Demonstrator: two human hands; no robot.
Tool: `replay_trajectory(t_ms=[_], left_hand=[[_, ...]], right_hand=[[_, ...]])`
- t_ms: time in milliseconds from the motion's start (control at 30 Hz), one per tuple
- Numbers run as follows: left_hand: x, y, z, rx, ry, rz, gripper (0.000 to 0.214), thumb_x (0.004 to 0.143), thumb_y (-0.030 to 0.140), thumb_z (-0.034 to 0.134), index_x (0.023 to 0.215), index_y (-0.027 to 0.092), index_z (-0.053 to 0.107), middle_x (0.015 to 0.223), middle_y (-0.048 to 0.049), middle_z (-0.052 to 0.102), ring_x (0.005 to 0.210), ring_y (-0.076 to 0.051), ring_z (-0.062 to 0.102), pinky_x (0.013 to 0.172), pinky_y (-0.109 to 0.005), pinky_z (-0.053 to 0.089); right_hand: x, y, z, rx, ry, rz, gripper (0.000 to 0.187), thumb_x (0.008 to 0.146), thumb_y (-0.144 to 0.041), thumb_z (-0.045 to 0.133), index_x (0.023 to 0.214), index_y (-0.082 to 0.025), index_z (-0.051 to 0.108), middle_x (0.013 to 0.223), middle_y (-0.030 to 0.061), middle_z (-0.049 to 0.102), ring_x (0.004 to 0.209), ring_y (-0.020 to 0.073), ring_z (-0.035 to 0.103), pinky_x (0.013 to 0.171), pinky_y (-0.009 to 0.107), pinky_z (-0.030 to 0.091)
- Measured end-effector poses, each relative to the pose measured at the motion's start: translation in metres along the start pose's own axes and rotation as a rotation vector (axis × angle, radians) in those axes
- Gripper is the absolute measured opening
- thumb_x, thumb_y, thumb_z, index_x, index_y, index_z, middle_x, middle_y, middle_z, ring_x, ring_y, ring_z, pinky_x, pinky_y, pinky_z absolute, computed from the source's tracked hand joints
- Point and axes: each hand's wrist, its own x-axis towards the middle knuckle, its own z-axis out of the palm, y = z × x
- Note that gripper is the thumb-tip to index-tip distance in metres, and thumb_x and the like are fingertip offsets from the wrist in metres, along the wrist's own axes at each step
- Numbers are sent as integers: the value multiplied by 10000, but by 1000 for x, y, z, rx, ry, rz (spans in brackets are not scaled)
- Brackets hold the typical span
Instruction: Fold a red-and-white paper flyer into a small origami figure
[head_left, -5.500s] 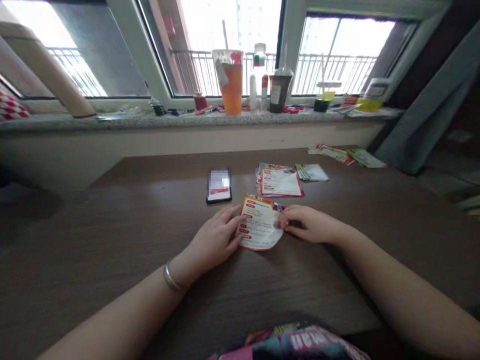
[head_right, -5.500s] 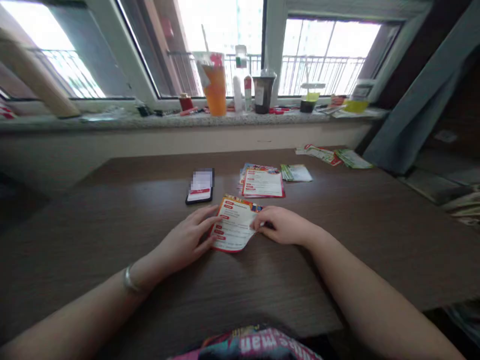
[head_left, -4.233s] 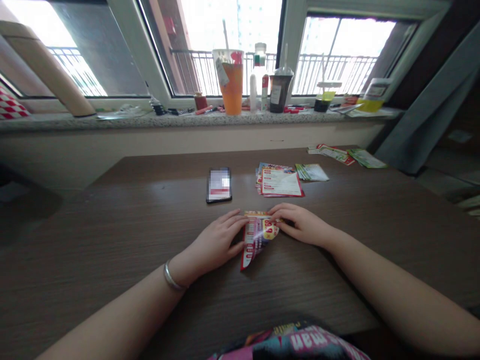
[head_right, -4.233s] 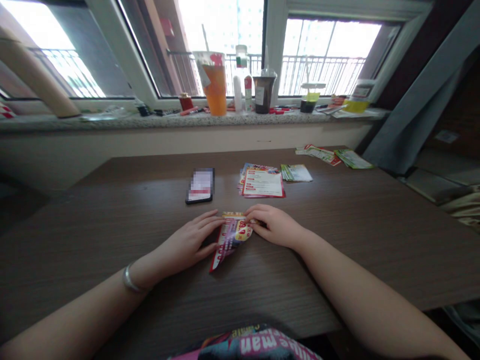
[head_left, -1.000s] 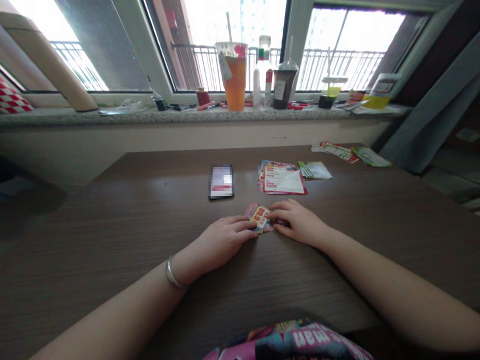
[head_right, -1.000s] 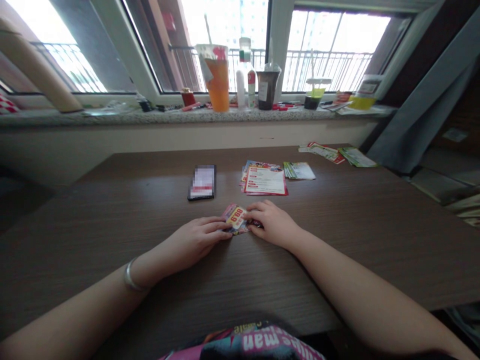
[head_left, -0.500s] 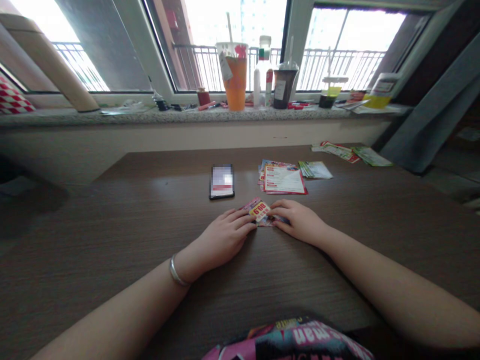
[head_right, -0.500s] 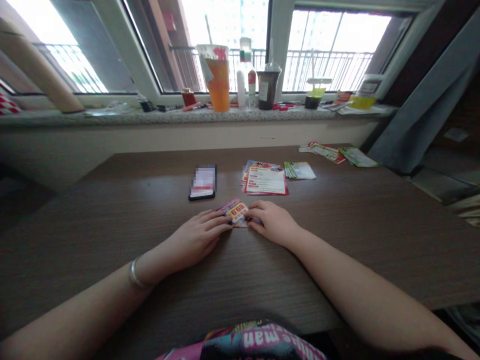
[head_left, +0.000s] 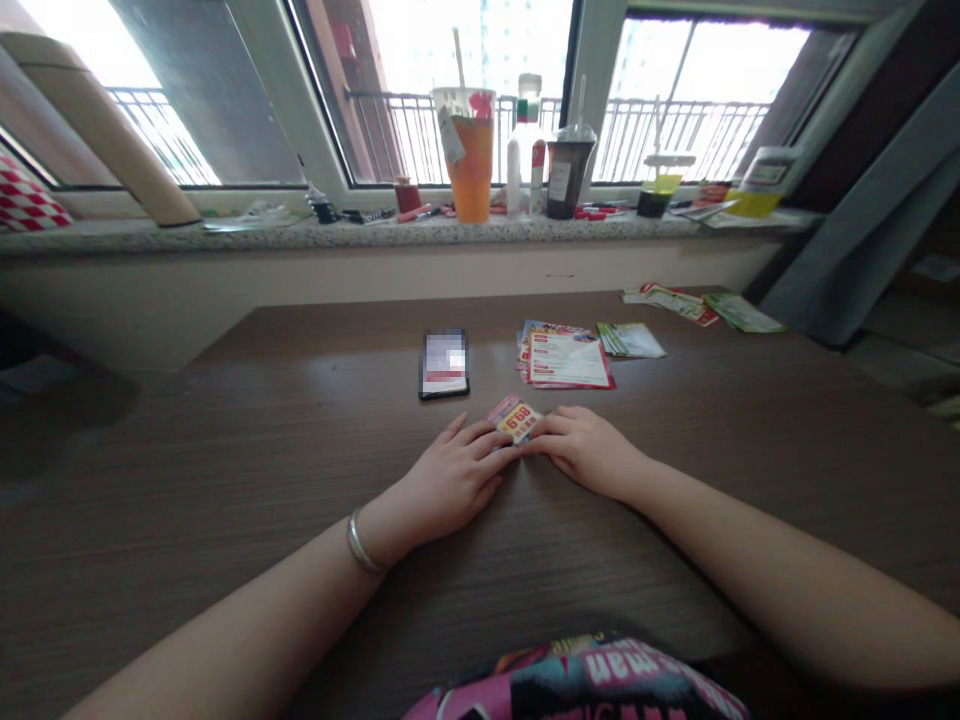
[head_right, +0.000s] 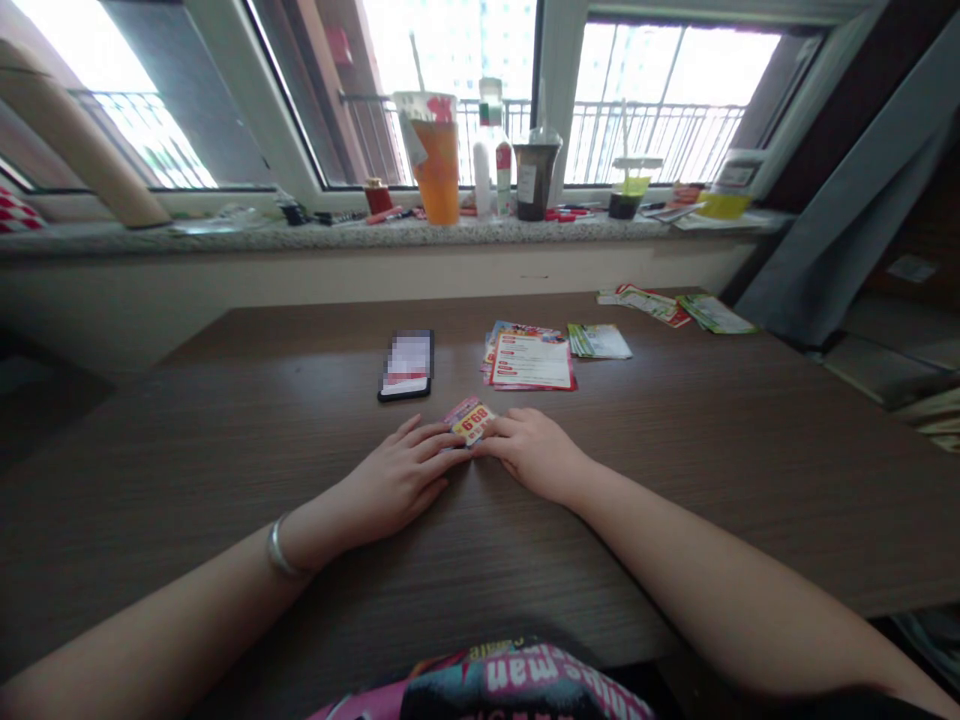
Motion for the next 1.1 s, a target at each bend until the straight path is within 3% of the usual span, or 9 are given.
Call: replay_trajectory(t_ms=[467, 767, 1100], left_hand=[[-1, 3, 1, 12, 0, -15, 370, 933, 278, 475, 1300, 233, 498, 1359, -61, 522, 1299, -261, 417, 1105, -486, 298], [-1, -2, 0, -35, -33, 10, 400, 917, 360, 527, 1293, 225, 496, 1357, -74, 511, 1298, -261, 413, 1108, -454, 312], [-2, -3, 0, -55, -34, 18, 384, 926, 366, 513, 1287, 234, 505, 1358, -71, 516, 1292, -250, 426, 1090, -432, 339]], right_hand=[[3, -6, -9, -80, -117, -1, 335, 910, -168, 463, 1188, -265, 623, 1120, 77, 621, 946, 209, 528, 830, 358, 452], [-6, -1, -21, -69, -146, 82, 258, 841, -157, 500, 978, -236, 704, 959, 60, 658, 874, 195, 563, 806, 328, 449], [-13, 3, -32, -50, -214, 221, 289, 852, -148, 481, 914, -283, 729, 1031, 19, 691, 939, 193, 625, 817, 318, 467]])
